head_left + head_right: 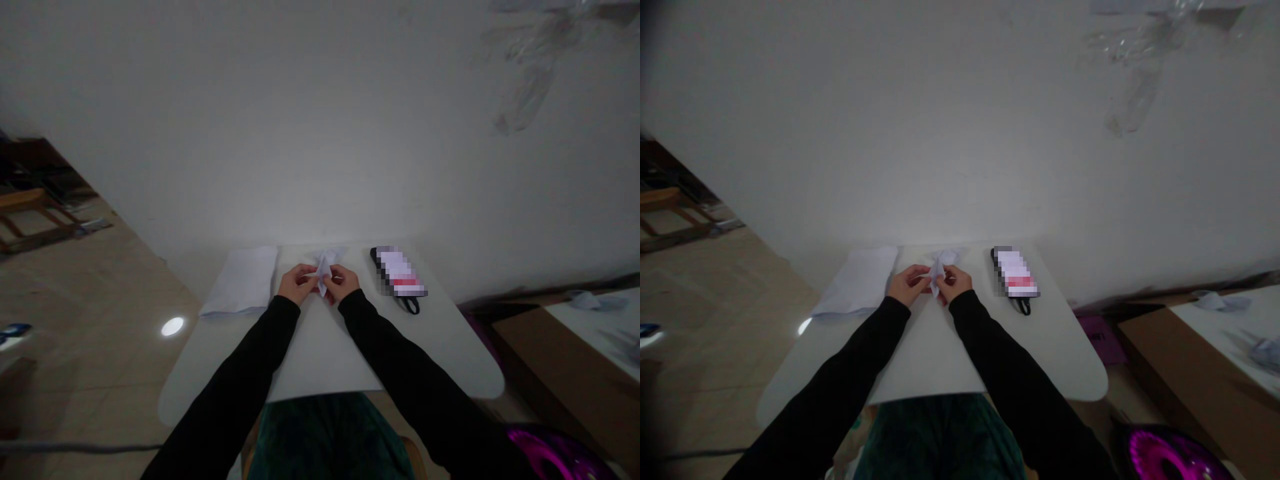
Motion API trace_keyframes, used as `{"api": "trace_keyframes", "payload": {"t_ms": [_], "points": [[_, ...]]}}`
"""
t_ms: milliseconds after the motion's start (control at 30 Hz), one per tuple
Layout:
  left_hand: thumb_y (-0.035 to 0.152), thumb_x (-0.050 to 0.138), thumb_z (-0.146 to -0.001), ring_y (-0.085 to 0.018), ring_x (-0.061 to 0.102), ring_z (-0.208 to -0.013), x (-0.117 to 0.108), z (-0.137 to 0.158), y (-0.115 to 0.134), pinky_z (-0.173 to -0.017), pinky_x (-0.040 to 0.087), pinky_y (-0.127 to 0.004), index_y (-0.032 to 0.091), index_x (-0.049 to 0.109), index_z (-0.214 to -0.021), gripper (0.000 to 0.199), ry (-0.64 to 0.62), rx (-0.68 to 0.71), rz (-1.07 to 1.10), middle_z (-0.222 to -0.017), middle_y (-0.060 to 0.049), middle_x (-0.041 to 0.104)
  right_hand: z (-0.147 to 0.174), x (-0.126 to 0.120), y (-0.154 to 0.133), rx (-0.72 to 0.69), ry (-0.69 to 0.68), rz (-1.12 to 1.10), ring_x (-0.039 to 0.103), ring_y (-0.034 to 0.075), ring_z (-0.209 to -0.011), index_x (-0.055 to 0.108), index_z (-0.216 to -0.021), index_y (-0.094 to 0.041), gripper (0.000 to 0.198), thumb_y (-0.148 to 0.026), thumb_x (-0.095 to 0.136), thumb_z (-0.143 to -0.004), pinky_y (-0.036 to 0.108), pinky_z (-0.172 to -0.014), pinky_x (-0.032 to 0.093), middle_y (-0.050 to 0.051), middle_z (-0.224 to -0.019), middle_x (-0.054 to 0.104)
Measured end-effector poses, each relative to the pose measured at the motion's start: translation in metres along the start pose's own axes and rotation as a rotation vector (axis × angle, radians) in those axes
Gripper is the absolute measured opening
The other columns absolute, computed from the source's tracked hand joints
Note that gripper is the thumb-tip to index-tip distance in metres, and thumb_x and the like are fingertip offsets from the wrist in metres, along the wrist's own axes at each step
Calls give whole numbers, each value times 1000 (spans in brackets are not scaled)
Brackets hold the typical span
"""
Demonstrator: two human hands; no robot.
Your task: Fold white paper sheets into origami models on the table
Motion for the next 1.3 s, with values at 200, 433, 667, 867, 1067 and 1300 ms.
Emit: {"api": "trace_keyframes", "payload": {"t_ms": [200,433,667,867,1067,1300], "points": [[31,66,-59,-14,62,-70,-3,-2,-2,-57,56,-27,15,61,-83,29,-51,-19,38,-85,-4,66,-5,-1,0,38,-74,-126,54,15,-31,58,-85,-16,30,-34,62,-62,25,-27,43,-4,-47,57],[35,60,-67,-17,63,-84,-7,-6,-8,-66,56,-32,16,61,-84,25,-68,-28,103,-104,-7,63,-7,0,1,9,-149,-235,64,18,-50,67,-84,-17,39,-41,73,-54,32,-46,55,3,-68,69],[48,61,-69,-14,62,-63,-7,-5,-3,-58,58,-36,16,57,-84,36,-71,-67,70,-75,-2,62,-7,2,3,-70,-148,-188,62,11,-54,72,-84,-20,30,-26,72,-54,26,-51,55,2,-81,68],[39,77,-53,-9,59,-60,-5,-3,-1,-59,57,-28,17,53,-81,43,-59,23,26,-75,2,61,-7,-4,-6,-138,-178,-102,59,8,-57,72,-83,-20,30,-17,66,-54,20,-44,48,1,-86,62],[36,75,-55,-6,52,-48,-4,-6,-3,-52,53,-23,21,33,-73,48,-43,90,7,-55,10,49,-9,-6,-5,-168,-31,-100,51,9,-58,61,-87,-20,29,-27,67,-59,19,-39,46,-2,-78,57],[34,70,-63,-7,48,-41,-1,-2,-3,-47,43,-19,22,38,-93,47,-130,141,-116,-47,12,48,-15,-11,0,-170,57,-9,49,9,-52,68,-73,-17,27,-39,72,-58,22,-48,43,-1,-59,58]]}}
Point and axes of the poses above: each hand's wrist, its own z-axis away from the middle knuckle, its own x-axis out of the palm, y = z × x, the point moved 3 cm from there along -z, towards the middle knuckle
